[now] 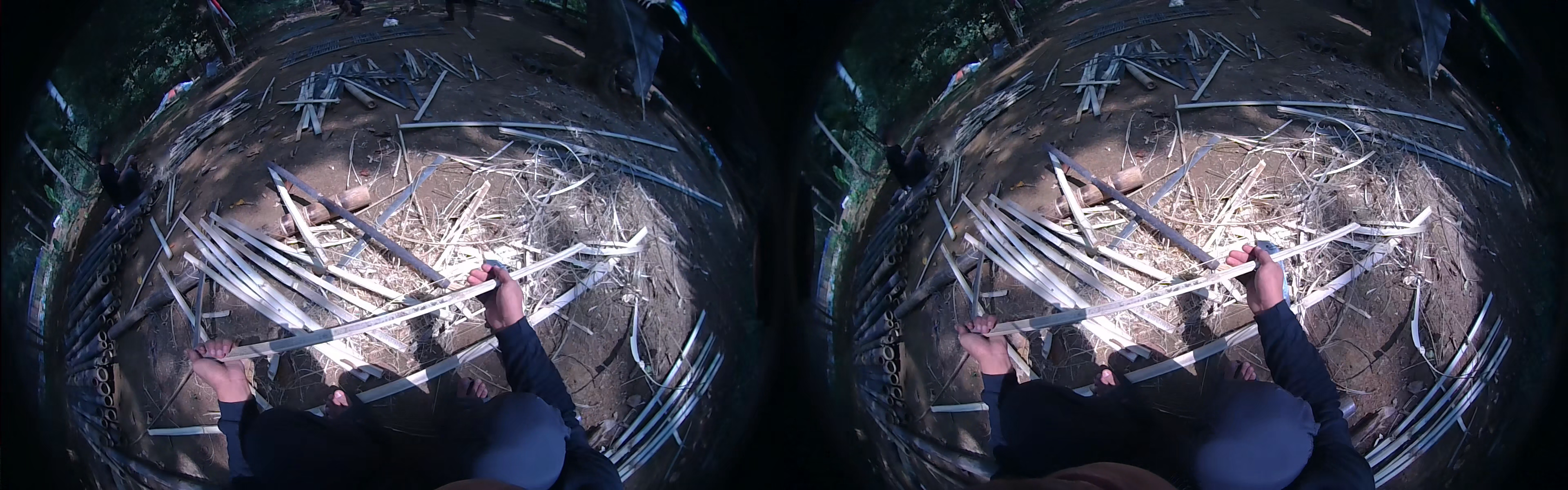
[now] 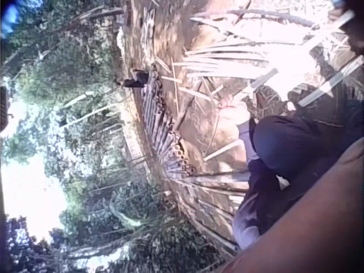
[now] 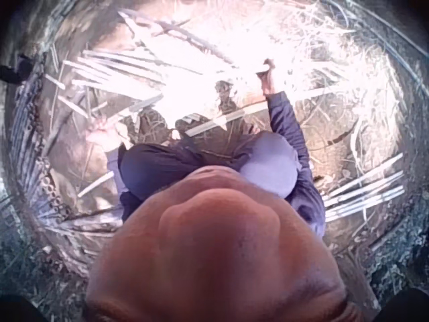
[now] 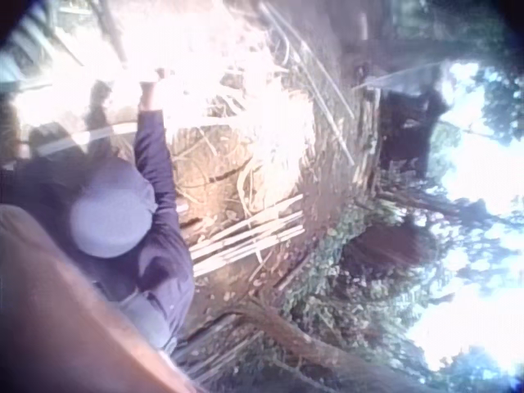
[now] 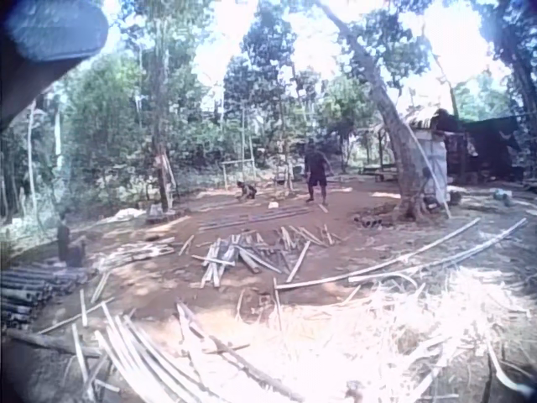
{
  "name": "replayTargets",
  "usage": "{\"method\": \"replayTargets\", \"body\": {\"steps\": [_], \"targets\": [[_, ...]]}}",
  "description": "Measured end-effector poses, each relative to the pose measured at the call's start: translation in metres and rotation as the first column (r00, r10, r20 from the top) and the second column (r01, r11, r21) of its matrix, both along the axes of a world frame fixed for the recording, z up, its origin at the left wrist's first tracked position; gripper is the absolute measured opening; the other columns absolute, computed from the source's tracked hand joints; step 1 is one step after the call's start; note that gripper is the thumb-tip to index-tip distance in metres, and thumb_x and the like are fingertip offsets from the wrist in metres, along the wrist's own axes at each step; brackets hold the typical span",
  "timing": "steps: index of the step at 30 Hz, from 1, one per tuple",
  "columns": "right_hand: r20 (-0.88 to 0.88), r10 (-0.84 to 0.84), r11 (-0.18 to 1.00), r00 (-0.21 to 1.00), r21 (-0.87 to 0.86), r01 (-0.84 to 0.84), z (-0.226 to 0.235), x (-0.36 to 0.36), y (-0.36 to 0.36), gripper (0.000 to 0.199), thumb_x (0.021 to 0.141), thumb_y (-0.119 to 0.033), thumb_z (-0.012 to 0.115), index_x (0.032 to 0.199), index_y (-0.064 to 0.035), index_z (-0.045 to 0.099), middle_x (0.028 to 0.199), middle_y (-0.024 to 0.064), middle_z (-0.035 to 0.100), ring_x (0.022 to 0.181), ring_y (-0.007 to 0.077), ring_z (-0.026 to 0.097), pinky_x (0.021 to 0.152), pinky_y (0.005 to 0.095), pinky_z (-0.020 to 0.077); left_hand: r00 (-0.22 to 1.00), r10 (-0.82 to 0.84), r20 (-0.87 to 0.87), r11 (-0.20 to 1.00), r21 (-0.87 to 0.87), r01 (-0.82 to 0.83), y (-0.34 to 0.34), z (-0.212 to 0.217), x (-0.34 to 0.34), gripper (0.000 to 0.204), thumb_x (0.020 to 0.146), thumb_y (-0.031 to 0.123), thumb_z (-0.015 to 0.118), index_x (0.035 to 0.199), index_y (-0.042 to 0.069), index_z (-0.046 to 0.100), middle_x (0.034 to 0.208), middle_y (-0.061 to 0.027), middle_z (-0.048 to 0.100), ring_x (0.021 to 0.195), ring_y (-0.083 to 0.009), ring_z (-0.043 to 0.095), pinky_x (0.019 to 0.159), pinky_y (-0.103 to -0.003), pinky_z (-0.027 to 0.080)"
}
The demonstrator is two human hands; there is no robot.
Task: The person uses a large blade to shave and smooth the edges of bamboo slats, handling each one by hand to refine the surface before gathering them into a bundle.
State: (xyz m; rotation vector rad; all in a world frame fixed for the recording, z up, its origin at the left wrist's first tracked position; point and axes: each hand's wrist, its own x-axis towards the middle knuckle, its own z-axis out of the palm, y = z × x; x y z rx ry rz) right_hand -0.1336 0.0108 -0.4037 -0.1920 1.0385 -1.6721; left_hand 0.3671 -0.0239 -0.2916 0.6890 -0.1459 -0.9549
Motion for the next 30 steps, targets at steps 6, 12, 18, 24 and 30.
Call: {"method": "replayTargets", "body": {"steps": [6, 12, 18, 24, 30], "targets": [[0.073, -0.108, 0.939, 0.991, -0.32, 0.126, 0.106, -0.021, -0.029, 0.023, 0.105, -0.023, 0.035, 0.102, -0.0053, 0.049, 0.061, -0.0003, 0.041, 0.05, 0.0098, 0.036, 0.058, 0.0277, 0.0425, 0.999, 0.041, 0.028, 0.667, 0.743, -0.048, 0.022, -0.088, 0.001, 0.026, 0.094, 0.036, 0.048, 0.101, 0.011, 0.053, 0.09, -0.005, 0.05, 0.078, -0.0211, 0.05, 0.07, -0.038, 0.047], [-0.371, 0.078, 0.841, 0.925, -0.475, -0.261, 0.299, 0.032, -0.047, 0.035, 0.102, -0.044, 0.047, 0.103, -0.0098, 0.053, 0.061, -0.0076, 0.029, 0.049, 0.0031, 0.023, 0.046, 0.0205, 0.0214, 0.56, 0.006, 0.828, 0.945, 0.179, -0.275, 0.04, 0.01, -0.01, 0.029, 0.096, 0.023, 0.054, 0.119, 0.005, 0.05, 0.109, -0.0085, 0.051, 0.094, -0.0165, 0.052, 0.078, -0.03, 0.042], [-0.811, -0.542, 0.523, 0.222, -0.532, -0.666, 0.353, 0.137, -0.077, 0.047, 0.102, -0.047, 0.042, 0.099, -0.0018, 0.054, 0.059, 0.0089, 0.051, 0.047, 0.0283, 0.049, 0.049, 0.0413, 0.041, -0.291, 0.736, 0.612, 0.646, -0.763, 0.028, 0.05, 0.17, -0.105, 0.022, 0.099, 0.016, 0.043, 0.117, 0.004, 0.048, 0.124, -0.0191, 0.052, 0.121, -0.0311, 0.05, 0.106, -0.044, 0.039], [-0.86, -0.458, 0.589, -0.224, -0.105, -0.801, 0.242, 0.167, -0.061, 0.046, 0.101, -0.044, 0.044, 0.09, -0.0027, 0.06, 0.06, 0.0191, 0.059, 0.06, 0.0417, 0.063, 0.059, 0.0494, 0.0517, -0.455, 0.738, 0.499, 0.6, -0.794, 0.102, 0.083, 0.19, -0.106, 0.015, 0.099, 0.013, 0.043, 0.107, 0.001, 0.049, 0.117, -0.0192, 0.052, 0.114, -0.0325, 0.052, 0.105, -0.049, 0.039], [-0.958, -0.236, 0.564, -0.162, 0.0, -0.826, 0.217, 0.138, -0.048, 0.041, 0.102, -0.043, 0.04, 0.088, -0.0089, 0.059, 0.061, 0.0189, 0.059, 0.06, 0.0421, 0.061, 0.058, 0.053, 0.0468, -0.003, 0.676, 0.737, 0.632, -0.582, -0.511, 0.106, 0.15, -0.076, 0.034, 0.1, 0.028, 0.052, 0.118, -0.001, 0.05, 0.121, -0.0165, 0.052, 0.117, -0.0244, 0.05, 0.102, -0.041, 0.035]]}}
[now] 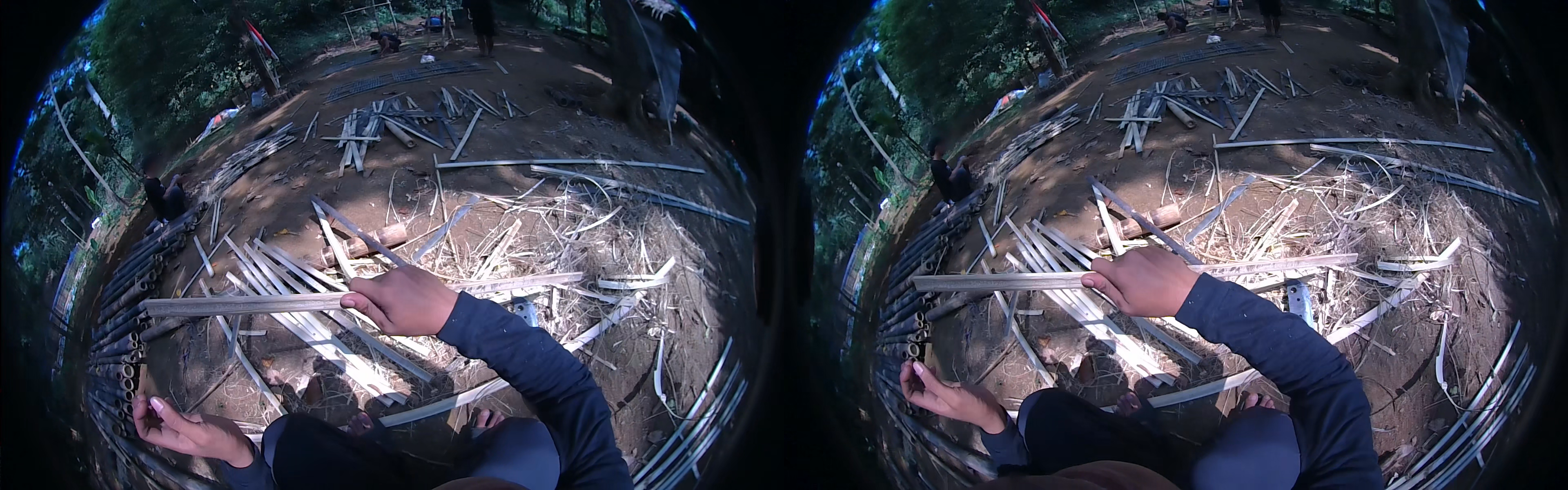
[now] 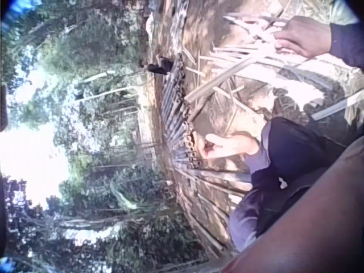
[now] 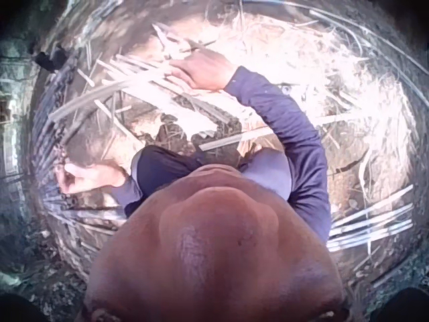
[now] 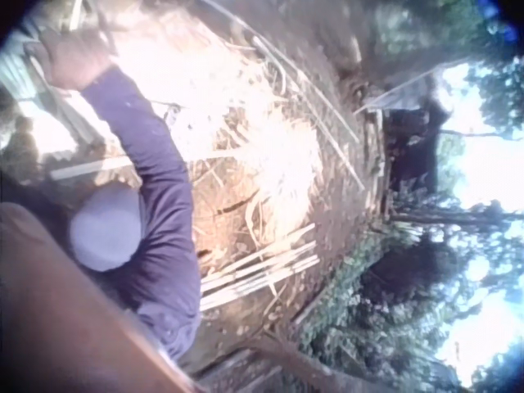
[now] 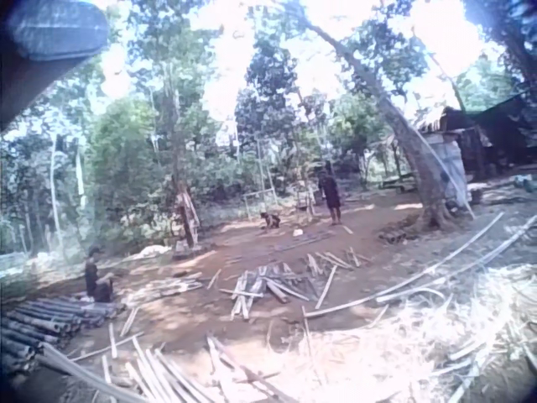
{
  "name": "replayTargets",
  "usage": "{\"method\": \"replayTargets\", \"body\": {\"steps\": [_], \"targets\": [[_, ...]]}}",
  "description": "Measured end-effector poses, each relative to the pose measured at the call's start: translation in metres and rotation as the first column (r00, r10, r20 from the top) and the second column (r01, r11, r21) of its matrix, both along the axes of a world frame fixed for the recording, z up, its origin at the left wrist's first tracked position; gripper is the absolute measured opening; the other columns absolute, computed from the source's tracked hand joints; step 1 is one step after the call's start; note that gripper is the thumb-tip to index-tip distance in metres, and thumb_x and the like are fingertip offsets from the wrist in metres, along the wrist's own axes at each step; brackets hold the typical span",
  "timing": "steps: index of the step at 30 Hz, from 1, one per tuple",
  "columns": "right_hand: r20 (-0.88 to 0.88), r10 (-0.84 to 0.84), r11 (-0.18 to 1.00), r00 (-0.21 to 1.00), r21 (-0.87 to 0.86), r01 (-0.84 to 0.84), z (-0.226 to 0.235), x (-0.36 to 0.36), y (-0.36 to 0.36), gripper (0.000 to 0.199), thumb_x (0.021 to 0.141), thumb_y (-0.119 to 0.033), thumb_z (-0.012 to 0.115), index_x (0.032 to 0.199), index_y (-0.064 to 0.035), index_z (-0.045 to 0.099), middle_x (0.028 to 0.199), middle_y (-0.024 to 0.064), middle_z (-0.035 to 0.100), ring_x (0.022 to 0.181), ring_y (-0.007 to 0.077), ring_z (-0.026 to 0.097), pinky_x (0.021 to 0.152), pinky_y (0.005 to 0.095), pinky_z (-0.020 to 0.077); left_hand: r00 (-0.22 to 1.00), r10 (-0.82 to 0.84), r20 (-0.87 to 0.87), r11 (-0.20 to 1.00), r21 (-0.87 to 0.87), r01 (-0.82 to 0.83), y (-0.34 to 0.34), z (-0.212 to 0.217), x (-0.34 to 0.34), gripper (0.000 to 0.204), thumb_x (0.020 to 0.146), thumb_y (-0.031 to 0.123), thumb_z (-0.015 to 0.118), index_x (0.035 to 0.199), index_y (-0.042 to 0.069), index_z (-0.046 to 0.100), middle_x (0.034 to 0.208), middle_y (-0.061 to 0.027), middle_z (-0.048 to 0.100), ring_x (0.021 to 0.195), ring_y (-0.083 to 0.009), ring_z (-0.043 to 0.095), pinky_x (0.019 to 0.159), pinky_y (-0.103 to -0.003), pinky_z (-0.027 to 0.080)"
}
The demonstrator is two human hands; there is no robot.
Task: The person uses a large blade to shave and smooth the edges of bamboo slats, handling each one by hand to refine the surface before gathering them into a bundle.
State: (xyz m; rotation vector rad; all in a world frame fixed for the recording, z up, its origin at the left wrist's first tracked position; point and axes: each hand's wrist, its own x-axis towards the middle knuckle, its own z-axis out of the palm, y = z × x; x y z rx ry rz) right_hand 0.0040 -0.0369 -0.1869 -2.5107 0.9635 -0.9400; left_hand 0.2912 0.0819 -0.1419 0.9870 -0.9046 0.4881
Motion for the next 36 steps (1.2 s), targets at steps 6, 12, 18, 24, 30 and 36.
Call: {"method": "replayTargets", "body": {"steps": [6, 12, 18, 24, 30, 36], "targets": [[0.081, 0.222, 0.966, 0.972, 0.115, -0.23, 0.001, 0.012, 0.0, 0.044, 0.103, -0.043, 0.037, 0.089, -0.0083, 0.061, 0.06, 0.0201, 0.056, 0.065, 0.0426, 0.059, 0.066, 0.0532, 0.0458, 0.319, -0.833, -0.452, 0.444, -0.2, 0.874, -0.044, 0.02, -0.005, 0.092, 0.088, 0.069, 0.05, 0.139, -0.006, 0.034, 0.136, -0.0247, 0.046, 0.131, -0.0366, 0.043, 0.117, -0.05, 0.026], [0.094, 0.09, 0.991, 0.992, 0.091, -0.098, -0.028, 0.0, -0.009, 0.051, 0.102, -0.047, 0.038, 0.085, -0.0071, 0.066, 0.064, 0.0181, 0.059, 0.066, 0.0407, 0.061, 0.064, 0.0524, 0.0455, -0.087, -0.941, -0.328, -0.079, -0.038, 0.996, -0.081, 0.039, -0.053, 0.053, 0.102, 0.052, 0.035, 0.067, 0.013, 0.039, 0.057, 0.0021, 0.027, 0.046, -0.0107, 0.027, 0.051, -0.028, 0.026], [0.386, -0.605, 0.794, 0.696, 0.239, 0.558, -0.134, -0.091, 0.013, 0.038, 0.1, -0.037, 0.051, 0.087, -0.0028, 0.063, 0.073, 0.0146, 0.064, 0.067, 0.0334, 0.064, 0.061, 0.0431, 0.0481, -0.071, -0.914, -0.399, -0.056, -0.05, 0.997, -0.096, 0.054, -0.057, 0.043, 0.104, 0.039, 0.035, 0.07, 0.013, 0.036, 0.064, -0.0001, 0.029, 0.052, -0.012, 0.028, 0.054, -0.028, 0.027], [-0.6, -0.749, 0.089, 0.281, 0.329, 0.94, -0.333, -0.182, 0.134, 0.056, 0.083, -0.038, 0.069, 0.115, 0.0054, 0.053, 0.109, 0.0284, 0.059, 0.1, 0.0441, 0.06, 0.087, 0.0515, 0.0494, -0.109, -0.909, -0.403, -0.129, 0.022, 0.991, -0.103, 0.054, -0.052, 0.042, 0.106, 0.042, 0.029, 0.078, 0.011, 0.037, 0.084, -0.006, 0.035, 0.064, -0.0157, 0.035, 0.06, -0.031, 0.035], [-0.648, -0.721, 0.072, 0.244, 0.281, 0.957, -0.351, -0.172, 0.16, 0.07, 0.079, -0.031, 0.076, 0.131, 0.0027, 0.044, 0.115, 0.0276, 0.053, 0.109, 0.0436, 0.054, 0.092, 0.0494, 0.0467, 0.417, -0.824, -0.383, 0.398, 0.131, 0.908, -0.11, 0.027, -0.046, 0.047, 0.105, 0.051, 0.023, 0.083, 0.012, 0.038, 0.089, -0.0056, 0.04, 0.079, -0.0211, 0.043, 0.077, -0.039, 0.042], [0.034, -0.778, 0.627, 0.627, -0.018, 0.779, -0.205, -0.125, 0.068, 0.065, 0.087, -0.022, 0.068, 0.142, -0.0028, 0.04, 0.133, 0.0222, 0.047, 0.122, 0.0385, 0.046, 0.105, 0.0473, 0.0361, 0.585, -0.745, -0.321, 0.588, 0.1, 0.803, -0.122, 0.035, -0.067, 0.05, 0.101, 0.059, 0.035, 0.09, 0.01, 0.041, 0.089, -0.0048, 0.043, 0.081, -0.0182, 0.045, 0.077, -0.036, 0.042]]}}
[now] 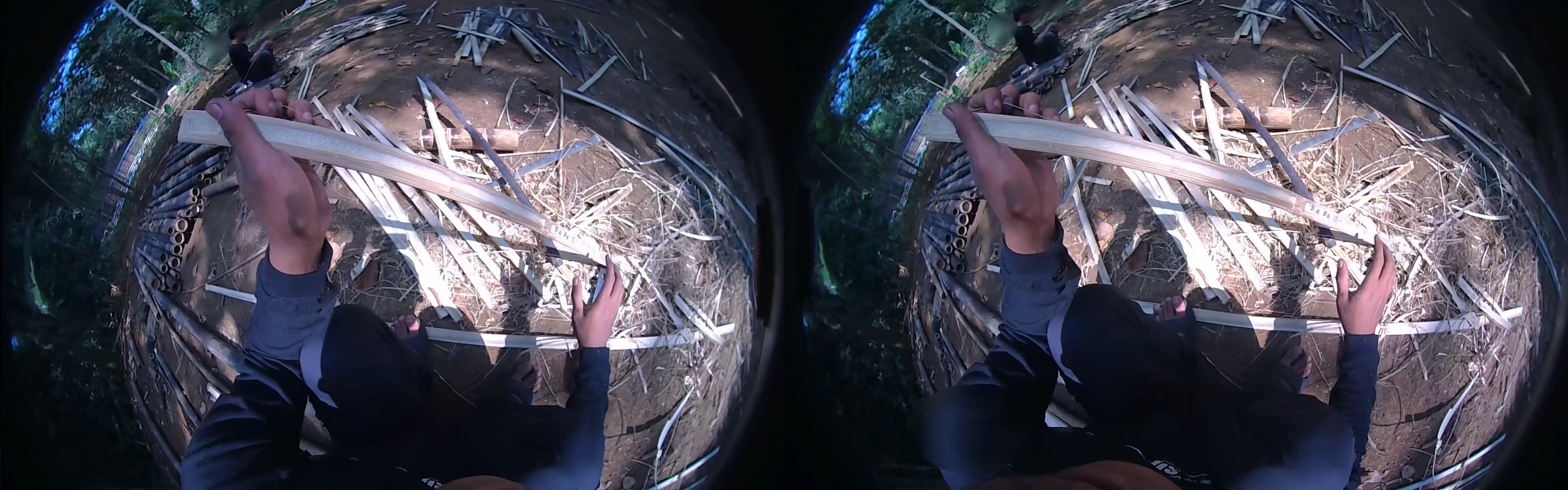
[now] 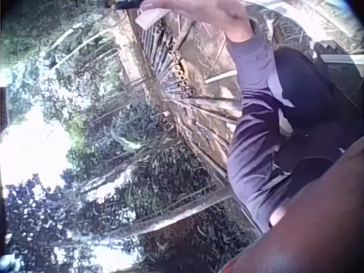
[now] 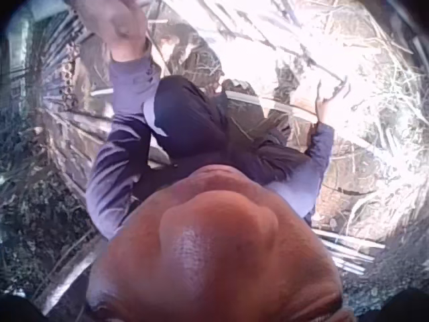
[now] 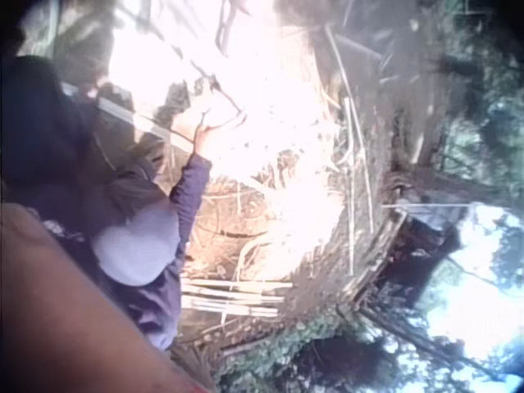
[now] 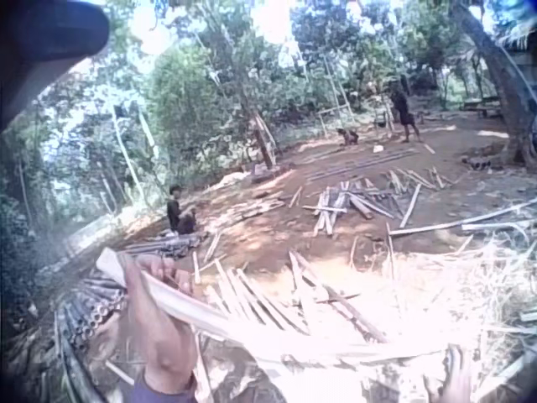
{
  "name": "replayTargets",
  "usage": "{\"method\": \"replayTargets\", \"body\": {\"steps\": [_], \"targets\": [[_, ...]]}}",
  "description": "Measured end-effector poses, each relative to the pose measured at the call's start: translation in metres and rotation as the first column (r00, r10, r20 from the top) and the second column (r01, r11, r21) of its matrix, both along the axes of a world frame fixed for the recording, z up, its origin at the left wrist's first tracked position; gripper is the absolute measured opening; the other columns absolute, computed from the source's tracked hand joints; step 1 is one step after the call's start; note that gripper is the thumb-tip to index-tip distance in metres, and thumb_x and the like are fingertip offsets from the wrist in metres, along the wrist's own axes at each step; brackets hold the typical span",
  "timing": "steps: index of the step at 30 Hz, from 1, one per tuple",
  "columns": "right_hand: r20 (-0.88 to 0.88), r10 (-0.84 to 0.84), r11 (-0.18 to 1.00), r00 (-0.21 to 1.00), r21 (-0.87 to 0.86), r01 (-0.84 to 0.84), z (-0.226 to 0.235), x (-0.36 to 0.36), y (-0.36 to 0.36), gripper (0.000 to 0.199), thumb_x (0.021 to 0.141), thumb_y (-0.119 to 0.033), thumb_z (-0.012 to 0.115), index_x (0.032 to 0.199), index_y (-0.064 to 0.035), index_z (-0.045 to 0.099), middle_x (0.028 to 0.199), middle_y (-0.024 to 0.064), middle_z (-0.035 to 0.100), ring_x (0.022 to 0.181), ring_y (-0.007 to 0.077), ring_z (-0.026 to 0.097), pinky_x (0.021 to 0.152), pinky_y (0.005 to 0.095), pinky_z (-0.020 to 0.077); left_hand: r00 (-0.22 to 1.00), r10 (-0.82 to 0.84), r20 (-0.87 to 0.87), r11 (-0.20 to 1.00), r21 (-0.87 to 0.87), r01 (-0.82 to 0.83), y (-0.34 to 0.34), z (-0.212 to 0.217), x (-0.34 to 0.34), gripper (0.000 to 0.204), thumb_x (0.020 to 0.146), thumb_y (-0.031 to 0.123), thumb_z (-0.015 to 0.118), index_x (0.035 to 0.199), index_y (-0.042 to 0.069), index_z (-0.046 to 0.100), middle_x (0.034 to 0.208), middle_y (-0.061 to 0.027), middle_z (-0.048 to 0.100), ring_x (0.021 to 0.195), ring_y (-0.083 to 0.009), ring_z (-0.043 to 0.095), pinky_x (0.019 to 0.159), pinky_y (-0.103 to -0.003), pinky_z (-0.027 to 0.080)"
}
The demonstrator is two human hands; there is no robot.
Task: The person uses a large blade to shave and smooth the edges of bamboo slats, handling each one by hand to refine the surface before gathering them into a bundle.
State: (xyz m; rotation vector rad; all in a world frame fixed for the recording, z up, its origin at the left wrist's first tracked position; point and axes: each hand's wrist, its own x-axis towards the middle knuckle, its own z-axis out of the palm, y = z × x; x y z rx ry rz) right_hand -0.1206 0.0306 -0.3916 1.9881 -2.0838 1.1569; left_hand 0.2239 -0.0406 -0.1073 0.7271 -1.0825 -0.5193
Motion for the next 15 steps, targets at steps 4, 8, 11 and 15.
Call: {"method": "replayTargets", "body": {"steps": [4, 8, 11, 15], "targets": [[-0.05, 0.381, 0.924, 0.923, -0.018, -0.383, 0.034, 0.051, -0.049, 0.045, 0.09, -0.016, 0.063, 0.132, -0.004, 0.052, 0.122, 0.0171, 0.058, 0.12, 0.035, 0.049, 0.103, 0.0455, 0.0369, 0.997, 0.006, 0.077, 0.999, 0.035, -0.009, 0.014, -0.006, 0.04, 0.054, 0.097, 0.064, 0.04, 0.092, 0.011, 0.041, 0.091, -0.0046, 0.042, 0.081, -0.0189, 0.046, 0.076, -0.034, 0.043], [0.155, 0.406, 0.909, 0.9, -0.166, -0.382, 0.006, 0.043, -0.058, 0.022, 0.088, 0.003, 0.059, 0.11, 0.0022, 0.062, 0.097, 0.021, 0.064, 0.088, 0.0374, 0.063, 0.081, 0.0405, 0.0499, 0.984, -0.177, 0.006, 0.984, -0.018, 0.177, 0.027, -0.016, 0.056, 0.06, 0.094, 0.07, 0.039, 0.096, 0.01, 0.041, 0.091, -0.005, 0.042, 0.08, -0.0198, 0.049, 0.069, -0.034, 0.045], [0.274, 0.436, 0.896, 0.857, -0.047, -0.441, 0.001, 0.037, -0.059, 0.019, 0.089, -0.001, 0.062, 0.108, 0.0019, 0.063, 0.096, 0.02, 0.066, 0.086, 0.0368, 0.065, 0.078, 0.0391, 0.0502, 0.969, -0.18, 0.17, 0.983, -0.016, 0.185, 0.037, -0.022, 0.072, 0.055, 0.099, 0.062, 0.035, 0.102, 0.007, 0.043, 0.093, -0.007, 0.044, 0.081, -0.0192, 0.052, 0.062, -0.034, 0.047], [0.547, 0.453, 0.825, 0.704, 0.041, -0.564, 0.029, 0.035, -0.062, 0.018, 0.092, -0.011, 0.066, 0.104, 0.0016, 0.063, 0.086, 0.0136, 0.07, 0.079, 0.021, 0.068, 0.075, 0.0318, 0.0502, 0.938, -0.03, 0.347, 0.996, -0.072, 0.059, 0.045, -0.029, 0.085, 0.034, 0.104, 0.038, 0.044, 0.105, 0.004, 0.046, 0.088, -0.0089, 0.054, 0.071, -0.0152, 0.057, 0.059, -0.029, 0.048]]}}
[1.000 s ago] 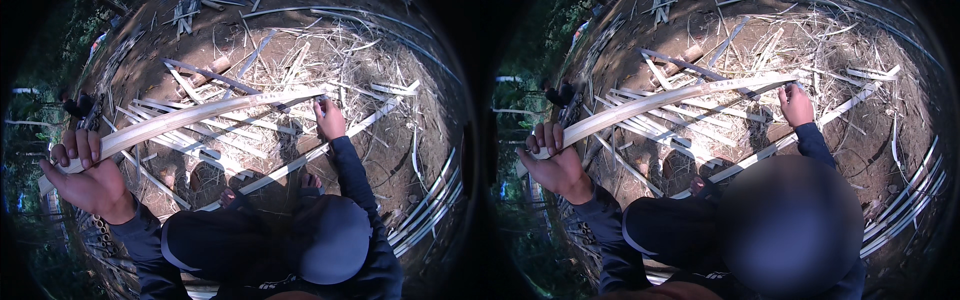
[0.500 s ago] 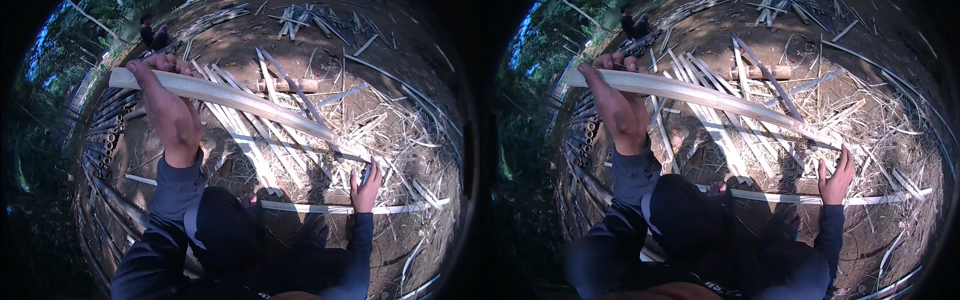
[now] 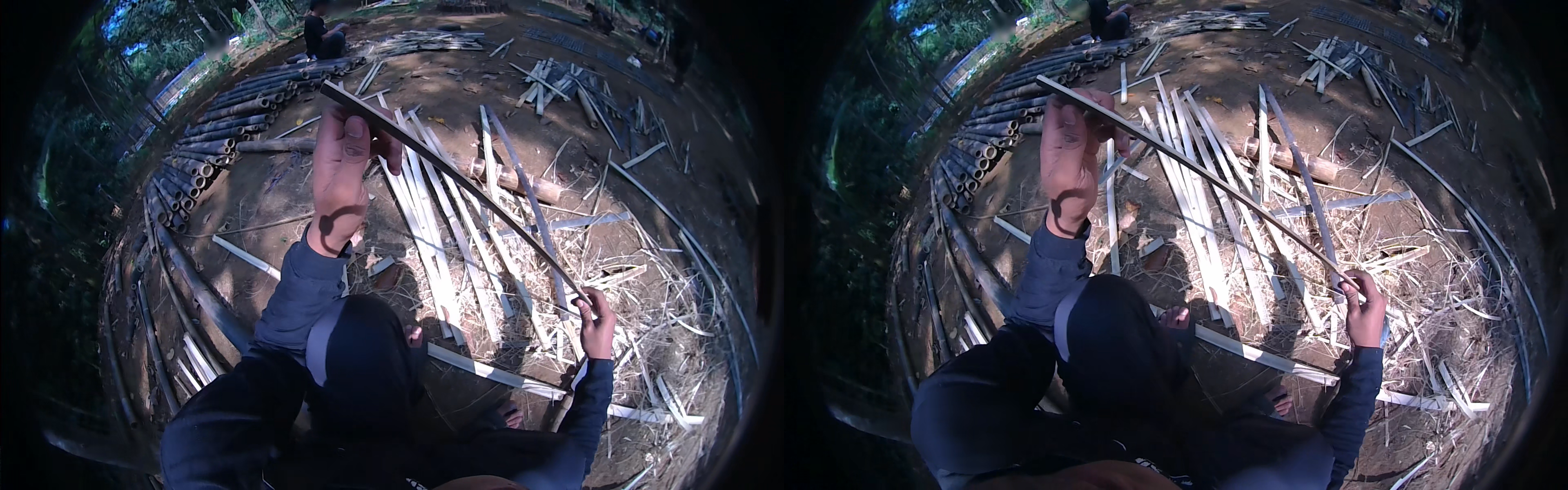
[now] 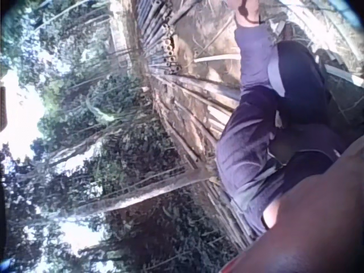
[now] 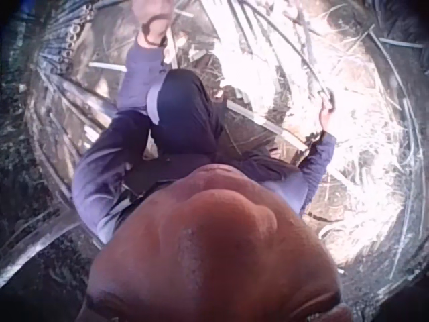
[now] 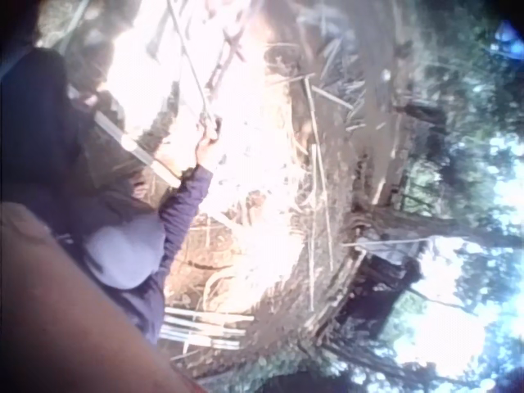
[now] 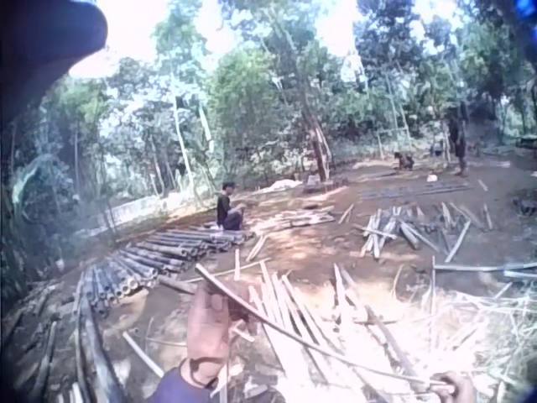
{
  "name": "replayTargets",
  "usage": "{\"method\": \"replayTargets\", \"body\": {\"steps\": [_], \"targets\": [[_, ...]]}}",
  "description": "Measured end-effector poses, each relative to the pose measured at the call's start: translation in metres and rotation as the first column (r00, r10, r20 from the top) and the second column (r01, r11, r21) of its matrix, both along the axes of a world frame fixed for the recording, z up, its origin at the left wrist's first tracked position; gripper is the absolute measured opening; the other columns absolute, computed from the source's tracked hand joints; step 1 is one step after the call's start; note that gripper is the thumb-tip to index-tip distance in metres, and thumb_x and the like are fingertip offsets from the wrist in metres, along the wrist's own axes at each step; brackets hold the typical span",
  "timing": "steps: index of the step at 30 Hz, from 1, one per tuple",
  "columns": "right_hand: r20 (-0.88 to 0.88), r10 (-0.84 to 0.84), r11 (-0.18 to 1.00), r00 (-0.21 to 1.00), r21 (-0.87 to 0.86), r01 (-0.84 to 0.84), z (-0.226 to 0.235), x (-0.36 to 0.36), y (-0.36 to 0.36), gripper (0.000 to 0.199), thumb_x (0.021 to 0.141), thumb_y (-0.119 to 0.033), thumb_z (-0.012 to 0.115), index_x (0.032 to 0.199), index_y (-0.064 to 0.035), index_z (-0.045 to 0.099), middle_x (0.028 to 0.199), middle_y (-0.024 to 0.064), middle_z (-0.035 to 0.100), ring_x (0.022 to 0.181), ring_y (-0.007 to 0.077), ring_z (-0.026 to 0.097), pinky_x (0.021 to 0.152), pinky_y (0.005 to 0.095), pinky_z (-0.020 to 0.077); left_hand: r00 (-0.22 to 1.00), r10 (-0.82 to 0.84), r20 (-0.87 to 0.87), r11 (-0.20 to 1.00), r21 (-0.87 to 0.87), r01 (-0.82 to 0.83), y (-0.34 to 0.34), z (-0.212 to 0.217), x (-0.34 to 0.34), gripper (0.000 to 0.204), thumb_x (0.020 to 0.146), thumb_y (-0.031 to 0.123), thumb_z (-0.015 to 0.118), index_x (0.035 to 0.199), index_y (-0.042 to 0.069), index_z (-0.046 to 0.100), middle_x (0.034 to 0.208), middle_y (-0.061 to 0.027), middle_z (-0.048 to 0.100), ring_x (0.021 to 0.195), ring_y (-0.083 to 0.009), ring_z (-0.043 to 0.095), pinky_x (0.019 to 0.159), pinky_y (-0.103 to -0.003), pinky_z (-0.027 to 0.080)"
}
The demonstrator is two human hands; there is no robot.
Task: The person uses a large blade to shave and smooth the edges of bamboo slats, handling each one by hand to refine the surface before gathering them into a bundle.
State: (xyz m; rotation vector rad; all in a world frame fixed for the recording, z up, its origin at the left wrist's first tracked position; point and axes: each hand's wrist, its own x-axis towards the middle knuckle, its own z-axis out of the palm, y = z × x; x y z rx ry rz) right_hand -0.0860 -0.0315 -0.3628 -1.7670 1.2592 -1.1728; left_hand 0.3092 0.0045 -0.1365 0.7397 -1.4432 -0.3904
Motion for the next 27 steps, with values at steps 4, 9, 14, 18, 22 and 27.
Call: {"method": "replayTargets", "body": {"steps": [4, 9, 14, 18, 22, 27], "targets": [[0.027, 0.187, 0.955, 0.982, 0.229, -0.189, -0.002, -0.036, -0.021, 0.014, 0.09, -0.008, 0.068, 0.094, 0.001, 0.058, 0.086, 0.0049, 0.068, 0.082, 0.0112, 0.061, 0.078, 0.0265, 0.0463, 0.991, 0.079, -0.107, 0.995, -0.058, -0.085, -0.002, -0.009, -0.002, 0.016, 0.097, 0.014, 0.061, 0.1, 0.002, 0.051, 0.078, -0.0061, 0.06, 0.064, -0.0113, 0.058, 0.057, -0.024, 0.046], [0.142, 0.243, 0.905, 0.96, 0.322, -0.277, -0.011, -0.054, -0.04, 0.017, 0.087, -0.011, 0.073, 0.088, -0.0019, 0.059, 0.078, 0.0, 0.062, 0.076, 0.0098, 0.056, 0.075, 0.0263, 0.0445, 0.971, 0.226, -0.073, 0.971, -0.068, -0.231, -0.012, -0.015, 0.008, 0.011, 0.093, 0.006, 0.064, 0.091, 0.002, 0.054, 0.08, -0.0041, 0.06, 0.069, -0.0108, 0.059, 0.063, -0.023, 0.048], [0.155, 0.265, 0.886, 0.952, 0.351, -0.303, -0.016, -0.057, -0.048, 0.019, 0.086, -0.016, 0.074, 0.085, -0.003, 0.06, 0.077, -0.001, 0.062, 0.073, 0.0084, 0.055, 0.07, 0.0257, 0.0432, 0.957, 0.247, -0.153, 0.963, -0.069, -0.26, -0.013, -0.015, 0.011, 0.009, 0.094, 0.004, 0.062, 0.089, 0.005, 0.054, 0.081, -0.0024, 0.059, 0.074, -0.0103, 0.058, 0.069, -0.025, 0.048], [0.152, 0.265, 0.898, 0.952, 0.319, -0.301, 0.004, -0.047, -0.045, 0.02, 0.086, -0.015, 0.075, 0.083, -0.0022, 0.059, 0.074, -0.0038, 0.059, 0.07, 0.0065, 0.051, 0.067, 0.024, 0.0403, 0.93, 0.17, -0.327, 0.971, -0.104, -0.215, -0.008, -0.006, 0.016, 0.011, 0.094, 0.002, 0.061, 0.088, 0.007, 0.052, 0.082, -0.0028, 0.059, 0.075, -0.0109, 0.056, 0.069, -0.027, 0.046], [0.087, 0.207, 0.953, 0.974, 0.207, -0.221, 0.04, -0.058, -0.038, 0.029, 0.085, -0.023, 0.077, 0.083, -0.0015, 0.058, 0.071, -0.0047, 0.053, 0.066, 0.0052, 0.046, 0.06, 0.0224, 0.0348, 0.927, 0.037, -0.373, 0.982, -0.159, -0.103, -0.006, 0.008, 0.015, 0.011, 0.094, 0.003, 0.059, 0.091, 0.009, 0.051, 0.083, -0.0034, 0.059, 0.074, -0.0134, 0.057, 0.067, -0.029, 0.046], [-0.036, 0.129, 0.982, 0.991, 0.145, -0.122, 0.094, -0.061, -0.013, 0.032, 0.084, -0.026, 0.076, 0.079, -0.001, 0.056, 0.067, -0.004, 0.049, 0.063, 0.0057, 0.042, 0.057, 0.0238, 0.0309, 0.867, -0.178, -0.465, 0.984, -0.092, 0.153, 0.008, 0.012, 0.028, 0.004, 0.099, 0.012, 0.054, 0.102, 0.014, 0.056, 0.089, -0.0008, 0.063, 0.084, -0.0136, 0.06, 0.073, -0.032, 0.043]]}}
